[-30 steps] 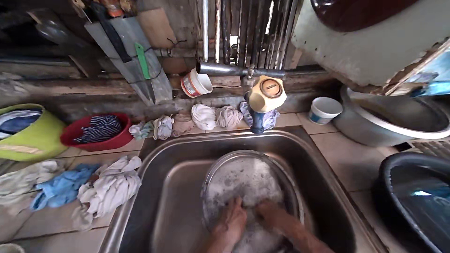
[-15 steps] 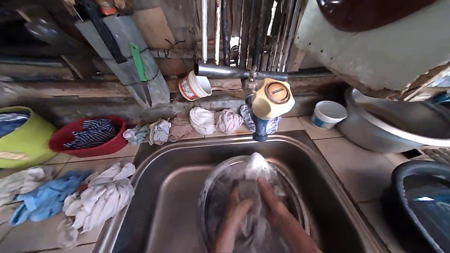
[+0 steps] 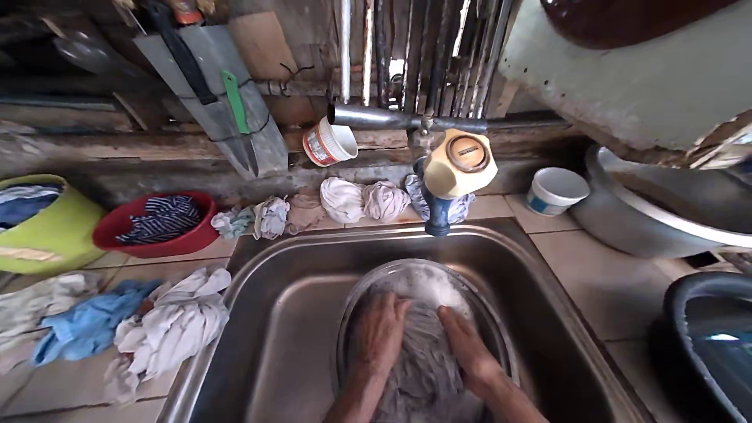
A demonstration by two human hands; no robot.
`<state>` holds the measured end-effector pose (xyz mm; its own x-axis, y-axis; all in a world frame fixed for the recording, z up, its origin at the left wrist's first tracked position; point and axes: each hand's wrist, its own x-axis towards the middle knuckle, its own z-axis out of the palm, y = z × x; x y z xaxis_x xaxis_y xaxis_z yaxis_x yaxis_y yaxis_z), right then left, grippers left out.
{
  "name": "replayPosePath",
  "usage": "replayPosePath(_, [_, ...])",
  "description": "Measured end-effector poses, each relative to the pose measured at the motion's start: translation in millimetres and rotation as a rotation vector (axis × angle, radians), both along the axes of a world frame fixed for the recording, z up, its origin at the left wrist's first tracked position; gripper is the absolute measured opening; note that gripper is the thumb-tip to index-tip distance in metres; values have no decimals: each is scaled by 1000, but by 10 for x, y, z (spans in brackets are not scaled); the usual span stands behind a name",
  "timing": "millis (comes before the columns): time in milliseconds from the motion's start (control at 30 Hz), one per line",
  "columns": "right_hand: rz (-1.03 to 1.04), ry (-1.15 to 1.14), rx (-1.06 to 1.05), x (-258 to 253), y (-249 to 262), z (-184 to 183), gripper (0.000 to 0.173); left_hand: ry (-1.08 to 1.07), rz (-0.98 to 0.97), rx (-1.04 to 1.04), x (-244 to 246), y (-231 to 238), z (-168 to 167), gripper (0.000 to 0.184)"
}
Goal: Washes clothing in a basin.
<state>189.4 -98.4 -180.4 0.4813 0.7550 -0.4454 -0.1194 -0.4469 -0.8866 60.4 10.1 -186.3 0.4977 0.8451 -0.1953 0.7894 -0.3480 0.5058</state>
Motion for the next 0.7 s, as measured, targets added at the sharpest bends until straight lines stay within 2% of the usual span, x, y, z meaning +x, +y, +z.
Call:
replayPosePath(67, [188,-409,-15,173,-65,-94,33,-13,-88,-17,-152,-107,-104,51])
replayPosePath(167, [529,-650,-318,183,-141,-58,41,144,-391,-71,-211,-321,-271,55])
replayPosePath(200, [650,-664,-429,150,-141,-27,42,179,-472,-104,-177,-307,-309,56])
replayPosePath(267, [883,-630,-570,70,-147,46,43,101,-562,-80,-96,-186,-416,42])
replayPosePath(300, [987,-593,-601,29,-138,75,43,-31,-552,-20,-58,-98,-486,34])
replayPosePath(333, [1082,-551,-608,15,-107,95,44,-184,-516,63,-19,-17,-533,34])
replayPosePath(400, [1170,-466,-574,76,-41,161,46,-332,-333,56,-6,44,-363,49])
replayPosePath(433, [1112,-446,-535,151,-7,220,48,-300,-194,6,-46,35,-200,55])
replayPosePath(500, [792,-517,-419,314,78,268,49,-172,61,-115,-158,-4,8,75])
replayPosePath(567, [481,-561,-222,376,175,19,50,-116,218,-315,-214,-119,-31,95])
replayPosePath(600, [370,-457,-102,363,208,-136,51,-124,270,-437,-188,-204,-58,96])
replayPosePath(633, [270,-263,10,303,216,-256,53,-150,296,-511,-152,-292,-57,89])
replayPosePath(700, [49,131,122,118,189,-343,53,-320,281,-518,-86,-460,13,56])
